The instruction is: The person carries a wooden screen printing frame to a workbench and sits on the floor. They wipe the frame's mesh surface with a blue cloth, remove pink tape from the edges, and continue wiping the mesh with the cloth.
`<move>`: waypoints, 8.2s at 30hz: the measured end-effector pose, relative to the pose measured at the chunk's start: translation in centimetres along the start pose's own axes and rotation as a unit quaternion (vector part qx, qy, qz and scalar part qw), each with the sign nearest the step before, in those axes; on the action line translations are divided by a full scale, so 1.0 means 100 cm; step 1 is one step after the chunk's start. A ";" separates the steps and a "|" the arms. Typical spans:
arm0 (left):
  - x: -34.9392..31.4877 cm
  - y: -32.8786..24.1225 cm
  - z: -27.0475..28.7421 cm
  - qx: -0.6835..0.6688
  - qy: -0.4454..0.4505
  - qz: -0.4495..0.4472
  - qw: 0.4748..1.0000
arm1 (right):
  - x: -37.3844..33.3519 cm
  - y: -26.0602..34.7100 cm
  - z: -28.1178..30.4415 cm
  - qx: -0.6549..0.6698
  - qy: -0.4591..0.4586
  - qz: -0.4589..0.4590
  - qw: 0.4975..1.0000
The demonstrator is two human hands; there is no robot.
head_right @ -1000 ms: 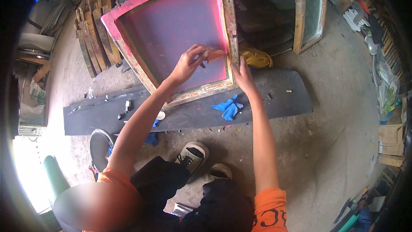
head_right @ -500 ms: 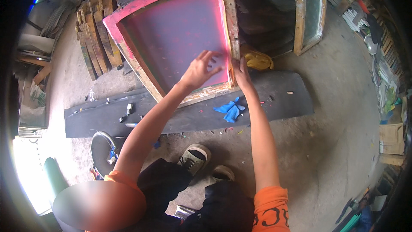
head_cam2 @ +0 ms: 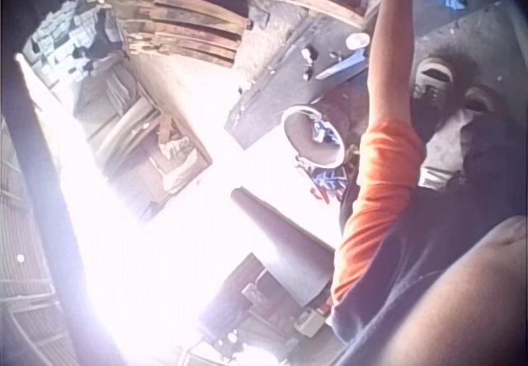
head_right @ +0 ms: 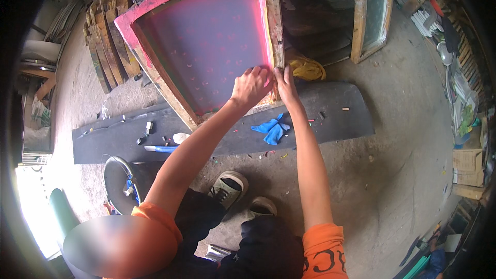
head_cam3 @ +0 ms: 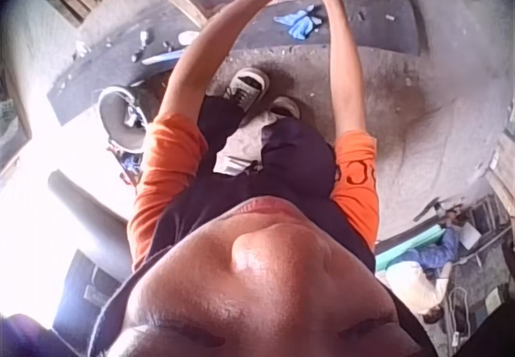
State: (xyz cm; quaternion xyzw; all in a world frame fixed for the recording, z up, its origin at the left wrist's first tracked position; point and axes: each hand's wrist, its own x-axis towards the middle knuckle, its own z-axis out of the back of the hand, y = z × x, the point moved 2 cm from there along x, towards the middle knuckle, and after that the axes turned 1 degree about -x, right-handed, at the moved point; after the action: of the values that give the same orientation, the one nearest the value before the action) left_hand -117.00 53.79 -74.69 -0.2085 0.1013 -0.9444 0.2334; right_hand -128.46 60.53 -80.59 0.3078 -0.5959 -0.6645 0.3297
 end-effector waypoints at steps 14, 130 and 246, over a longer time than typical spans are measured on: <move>0.031 0.061 0.167 0.178 0.008 -0.082 0.981 | -0.004 0.012 0.002 -0.008 0.000 0.078 0.997; 0.006 0.042 0.256 0.134 -0.184 -0.028 0.973 | -0.119 0.216 -0.073 -0.131 -0.194 0.156 0.959; -0.249 0.132 0.177 -0.063 -0.044 0.129 0.989 | -0.168 -0.011 -0.019 -0.464 0.010 0.144 0.874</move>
State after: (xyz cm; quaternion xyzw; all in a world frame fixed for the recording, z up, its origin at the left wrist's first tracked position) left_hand -83.95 52.62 -71.32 -0.2489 0.1760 -0.8880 0.3443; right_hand -117.03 73.03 -81.57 0.0368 -0.2530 -0.8066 0.5329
